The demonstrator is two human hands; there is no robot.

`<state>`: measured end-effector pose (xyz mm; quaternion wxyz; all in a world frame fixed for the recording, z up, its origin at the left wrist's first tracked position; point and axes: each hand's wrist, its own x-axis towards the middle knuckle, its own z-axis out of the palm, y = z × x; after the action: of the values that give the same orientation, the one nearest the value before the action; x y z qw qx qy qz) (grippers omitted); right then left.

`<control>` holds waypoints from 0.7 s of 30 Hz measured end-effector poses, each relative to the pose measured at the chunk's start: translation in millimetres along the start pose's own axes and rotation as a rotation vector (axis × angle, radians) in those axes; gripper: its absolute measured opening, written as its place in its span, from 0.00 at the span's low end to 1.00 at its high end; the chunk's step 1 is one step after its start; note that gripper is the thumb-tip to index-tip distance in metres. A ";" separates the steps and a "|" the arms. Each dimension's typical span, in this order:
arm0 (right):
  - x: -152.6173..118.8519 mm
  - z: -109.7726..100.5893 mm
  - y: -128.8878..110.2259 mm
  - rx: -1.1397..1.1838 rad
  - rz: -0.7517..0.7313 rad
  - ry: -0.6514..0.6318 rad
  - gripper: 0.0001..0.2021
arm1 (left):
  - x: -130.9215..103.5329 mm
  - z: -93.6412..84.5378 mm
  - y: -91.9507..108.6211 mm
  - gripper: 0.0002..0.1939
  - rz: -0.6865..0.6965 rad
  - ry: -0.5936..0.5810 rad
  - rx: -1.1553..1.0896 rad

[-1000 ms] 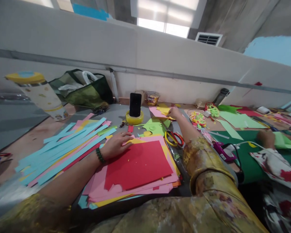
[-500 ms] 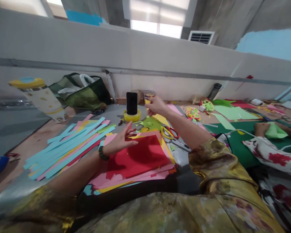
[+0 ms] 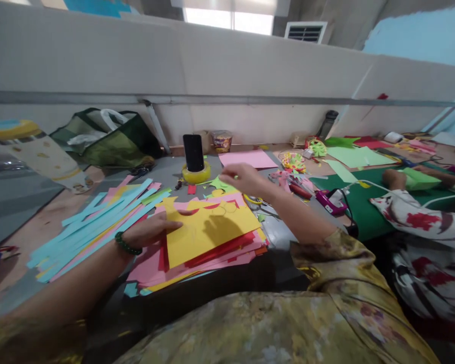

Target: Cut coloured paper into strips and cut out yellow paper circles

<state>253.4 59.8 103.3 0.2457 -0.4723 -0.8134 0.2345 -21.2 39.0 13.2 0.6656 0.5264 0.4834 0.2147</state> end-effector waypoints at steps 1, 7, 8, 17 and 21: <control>-12.7 5.8 7.7 -0.033 0.000 -0.041 0.12 | -1.8 -0.9 -2.9 0.33 -0.036 -0.002 0.015; -76.6 69.6 34.9 -0.254 -0.053 -0.259 0.21 | 0.9 -1.1 -15.7 0.39 0.050 0.139 0.268; -81.8 76.5 37.9 -0.304 -0.060 -0.261 0.22 | -0.2 -0.9 -15.1 0.42 0.077 0.218 0.343; -87.9 83.2 41.5 -0.353 -0.024 -0.218 0.23 | -41.8 23.8 -19.5 0.21 0.515 0.184 1.251; -88.1 77.7 38.1 -0.305 -0.027 -0.221 0.21 | -44.3 23.5 -47.0 0.25 0.591 0.193 1.319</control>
<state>268.2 -12.8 4.5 0.0834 -0.4646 -0.8677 0.1558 -30.7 -24.4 -11.6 0.0788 0.9054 0.4063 0.0951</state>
